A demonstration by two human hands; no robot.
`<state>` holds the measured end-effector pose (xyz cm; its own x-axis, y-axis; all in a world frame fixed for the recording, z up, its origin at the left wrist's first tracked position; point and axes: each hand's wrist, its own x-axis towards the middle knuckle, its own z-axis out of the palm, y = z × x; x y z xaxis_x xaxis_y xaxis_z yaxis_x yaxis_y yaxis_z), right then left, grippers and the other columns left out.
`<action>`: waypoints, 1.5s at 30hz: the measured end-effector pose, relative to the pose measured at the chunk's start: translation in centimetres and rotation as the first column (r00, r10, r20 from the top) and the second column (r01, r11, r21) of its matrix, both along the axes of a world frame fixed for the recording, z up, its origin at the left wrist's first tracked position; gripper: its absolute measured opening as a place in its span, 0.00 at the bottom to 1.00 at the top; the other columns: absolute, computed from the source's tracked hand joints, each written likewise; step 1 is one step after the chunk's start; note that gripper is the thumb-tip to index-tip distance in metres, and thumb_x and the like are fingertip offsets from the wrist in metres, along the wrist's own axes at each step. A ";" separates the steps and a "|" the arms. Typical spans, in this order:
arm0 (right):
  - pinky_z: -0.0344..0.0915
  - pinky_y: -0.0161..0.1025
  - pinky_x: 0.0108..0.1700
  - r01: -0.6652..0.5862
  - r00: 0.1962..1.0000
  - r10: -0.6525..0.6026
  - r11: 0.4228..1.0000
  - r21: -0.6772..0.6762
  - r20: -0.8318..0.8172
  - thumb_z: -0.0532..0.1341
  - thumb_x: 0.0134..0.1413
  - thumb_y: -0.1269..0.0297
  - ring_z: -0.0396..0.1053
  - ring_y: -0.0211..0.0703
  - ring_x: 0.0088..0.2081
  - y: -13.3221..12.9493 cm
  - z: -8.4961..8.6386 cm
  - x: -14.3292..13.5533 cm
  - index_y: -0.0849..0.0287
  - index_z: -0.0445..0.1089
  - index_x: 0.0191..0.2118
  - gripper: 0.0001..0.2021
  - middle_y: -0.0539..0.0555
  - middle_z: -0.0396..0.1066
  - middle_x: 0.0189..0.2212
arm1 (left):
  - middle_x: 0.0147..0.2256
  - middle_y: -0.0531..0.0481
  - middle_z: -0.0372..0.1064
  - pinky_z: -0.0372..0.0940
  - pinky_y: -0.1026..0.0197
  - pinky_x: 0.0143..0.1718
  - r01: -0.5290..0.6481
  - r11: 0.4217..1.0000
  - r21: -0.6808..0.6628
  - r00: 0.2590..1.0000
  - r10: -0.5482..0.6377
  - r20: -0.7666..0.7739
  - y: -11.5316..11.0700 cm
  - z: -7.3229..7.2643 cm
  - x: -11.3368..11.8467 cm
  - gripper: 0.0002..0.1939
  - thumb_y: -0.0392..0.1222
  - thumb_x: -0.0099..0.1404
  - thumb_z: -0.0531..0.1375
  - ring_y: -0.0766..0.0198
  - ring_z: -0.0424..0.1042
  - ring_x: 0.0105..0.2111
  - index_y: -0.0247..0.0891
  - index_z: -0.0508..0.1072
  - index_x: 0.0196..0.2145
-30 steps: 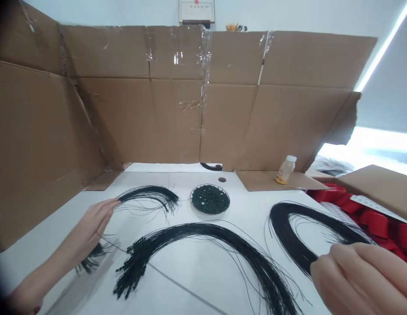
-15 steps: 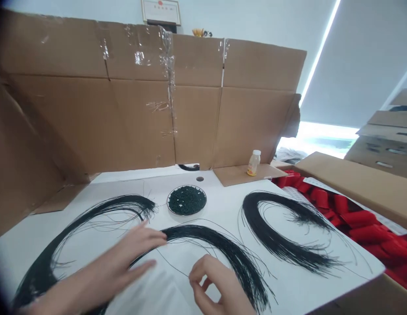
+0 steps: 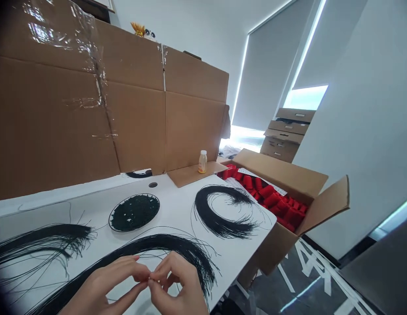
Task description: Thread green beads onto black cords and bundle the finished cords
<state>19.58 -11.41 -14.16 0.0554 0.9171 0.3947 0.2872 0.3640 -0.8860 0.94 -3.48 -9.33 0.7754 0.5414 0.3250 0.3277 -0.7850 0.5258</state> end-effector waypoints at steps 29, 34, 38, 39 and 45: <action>0.74 0.47 0.47 0.202 0.826 -0.202 0.978 0.059 0.526 0.61 0.69 0.58 0.75 0.44 0.42 15.4 1.1 14.7 0.62 0.73 0.48 0.12 0.55 0.75 0.44 | 0.30 0.49 0.80 0.69 0.62 0.38 -0.151 0.641 -0.753 0.808 0.519 0.280 4.0 2.2 -1.3 0.06 0.45 0.56 0.71 0.58 0.77 0.34 0.40 0.83 0.28; 0.72 0.47 0.48 0.190 0.917 -0.214 0.976 0.104 0.336 0.61 0.69 0.56 0.74 0.44 0.42 13.5 1.6 11.7 0.62 0.73 0.45 0.12 0.54 0.75 0.41 | 0.34 0.46 0.81 0.71 0.57 0.48 -0.084 0.571 -0.817 0.724 0.598 0.344 6.4 1.2 2.0 0.11 0.48 0.55 0.73 0.57 0.78 0.38 0.38 0.84 0.32; 0.70 0.46 0.47 0.216 0.955 -0.225 0.974 0.066 0.194 0.62 0.67 0.53 0.73 0.43 0.39 11.4 1.7 9.2 0.61 0.74 0.40 0.15 0.52 0.74 0.35 | 0.35 0.44 0.81 0.71 0.56 0.51 -0.012 0.540 -0.842 0.659 0.638 0.399 7.2 0.9 4.5 0.14 0.48 0.53 0.75 0.57 0.78 0.39 0.36 0.84 0.33; 0.70 0.46 0.46 0.215 0.962 -0.219 0.976 0.044 0.162 0.62 0.67 0.52 0.72 0.43 0.38 10.9 1.7 8.6 0.61 0.73 0.38 0.15 0.52 0.74 0.34 | 0.36 0.44 0.81 0.71 0.55 0.52 0.002 0.535 -0.845 0.647 0.644 0.409 7.1 0.9 4.9 0.14 0.48 0.53 0.75 0.57 0.78 0.40 0.36 0.84 0.33; 0.66 0.41 0.42 0.190 0.981 -0.193 0.978 -0.083 -0.029 0.63 0.62 0.48 0.69 0.45 0.36 8.4 1.1 6.3 0.59 0.73 0.32 0.18 0.53 0.73 0.30 | 0.36 0.45 0.81 0.71 0.53 0.53 0.096 0.493 -0.865 0.613 0.655 0.442 6.3 1.0 5.9 0.13 0.47 0.54 0.75 0.58 0.78 0.39 0.36 0.84 0.33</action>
